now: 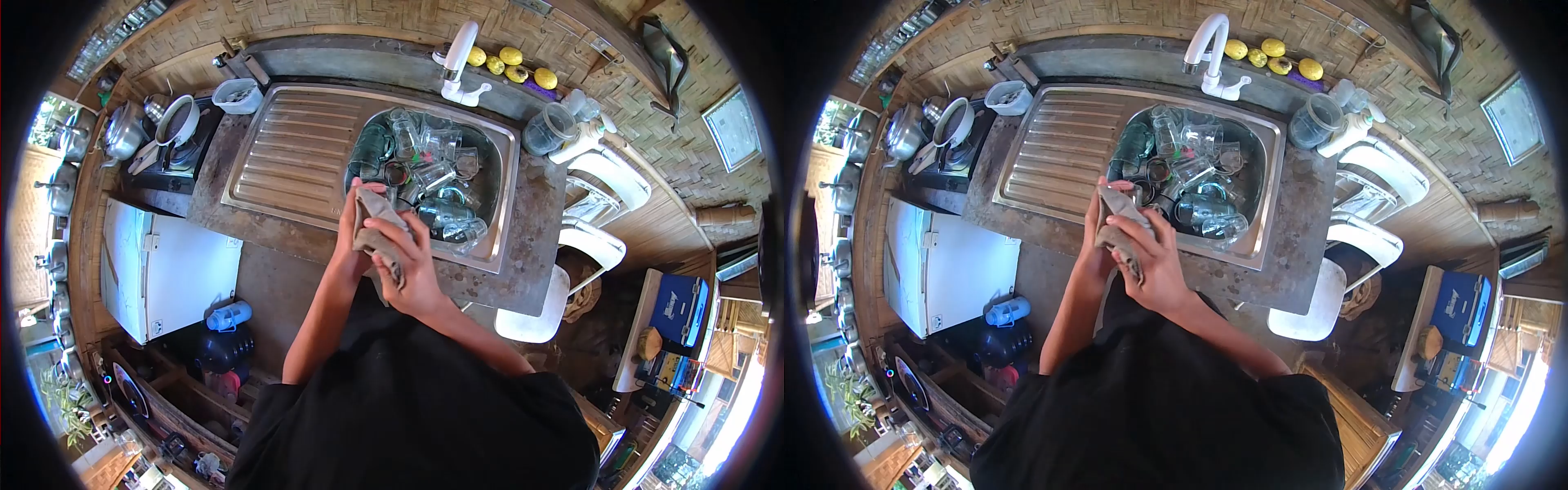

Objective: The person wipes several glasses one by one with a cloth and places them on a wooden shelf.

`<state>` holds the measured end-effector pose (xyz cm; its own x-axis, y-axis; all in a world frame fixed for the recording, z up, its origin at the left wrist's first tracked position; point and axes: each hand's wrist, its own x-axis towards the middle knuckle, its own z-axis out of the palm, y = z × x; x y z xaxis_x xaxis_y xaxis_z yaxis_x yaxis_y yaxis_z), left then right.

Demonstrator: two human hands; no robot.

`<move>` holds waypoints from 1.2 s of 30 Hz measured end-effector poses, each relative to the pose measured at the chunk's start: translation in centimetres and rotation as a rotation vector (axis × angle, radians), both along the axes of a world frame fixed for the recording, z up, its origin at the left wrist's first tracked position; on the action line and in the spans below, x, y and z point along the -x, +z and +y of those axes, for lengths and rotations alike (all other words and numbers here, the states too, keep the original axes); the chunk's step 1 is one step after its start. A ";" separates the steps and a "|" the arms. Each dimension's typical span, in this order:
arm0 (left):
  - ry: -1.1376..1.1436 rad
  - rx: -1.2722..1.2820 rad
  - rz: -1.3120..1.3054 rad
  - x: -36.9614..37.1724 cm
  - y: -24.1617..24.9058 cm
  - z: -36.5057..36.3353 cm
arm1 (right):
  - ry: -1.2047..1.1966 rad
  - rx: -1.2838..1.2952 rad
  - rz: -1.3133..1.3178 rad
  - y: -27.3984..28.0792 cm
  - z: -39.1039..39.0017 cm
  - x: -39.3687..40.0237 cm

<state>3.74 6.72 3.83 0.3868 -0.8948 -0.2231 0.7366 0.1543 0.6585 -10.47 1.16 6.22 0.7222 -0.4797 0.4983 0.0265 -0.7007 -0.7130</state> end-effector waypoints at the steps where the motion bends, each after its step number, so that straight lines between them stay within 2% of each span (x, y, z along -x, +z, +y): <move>1: -0.096 0.127 0.099 -0.5 -0.4 -0.1 | 0.002 -0.022 -0.017 0.3 -0.3 -0.1; 3: 0.053 -0.248 0.057 2.1 -0.3 -1.0 | -0.082 -0.143 -0.050 1.0 -1.2 -0.5; 5: 0.061 -0.292 -0.029 3.2 0.3 -1.7 | -0.136 -0.267 -0.067 1.3 -2.9 -1.0; 6: 0.072 -0.267 -0.043 3.2 0.3 -2.0 | -0.111 -0.353 -0.097 1.2 -3.1 -1.0; 10: 0.000 -0.164 -0.012 2.1 1.0 -2.1 | -0.067 -0.054 -0.073 1.2 -2.5 0.4; 13: 0.022 -0.269 -0.117 0.8 0.9 -1.3 | 0.028 0.015 -0.051 0.7 -0.7 1.6; 15: 0.079 -0.138 -0.245 2.0 1.0 -1.1 | -0.007 -0.007 -0.059 0.6 -1.1 1.5; 17: 0.087 -0.220 -0.171 2.3 -1.0 -1.9 | -0.056 -0.073 -0.059 1.5 -2.7 0.9; 18: 0.082 -0.253 -0.137 3.2 -0.4 -1.9 | -0.096 -0.177 -0.069 2.0 -3.5 0.4; 22: 0.183 -0.148 -0.097 3.1 0.8 -2.3 | -0.038 0.021 -0.056 2.4 -2.8 0.5; 25: 0.057 -0.198 -0.044 -0.4 2.1 -2.0 | 0.121 0.030 -0.060 1.7 -1.5 1.5; 29: 0.066 -0.189 -0.070 -0.7 2.2 -1.6 | 0.187 -0.010 -0.113 1.2 -1.6 1.9; 33: 0.138 -0.208 -0.073 2.5 4.3 -1.8 | 0.081 -0.100 -0.189 1.2 -3.5 0.7; 34: 0.051 -0.170 -0.182 2.4 3.1 -1.4 | 0.044 -0.188 -0.232 1.9 -3.8 0.2; 36: 0.060 -0.161 -0.285 2.9 2.2 -1.3 | 0.024 -0.408 -0.286 1.5 -4.2 -0.9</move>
<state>0.83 5.41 6.06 0.5048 -0.8305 -0.2355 0.5122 0.0687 0.8561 -9.61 -3.02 7.70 0.5976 -0.6615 0.4530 0.2739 -0.3626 -0.8908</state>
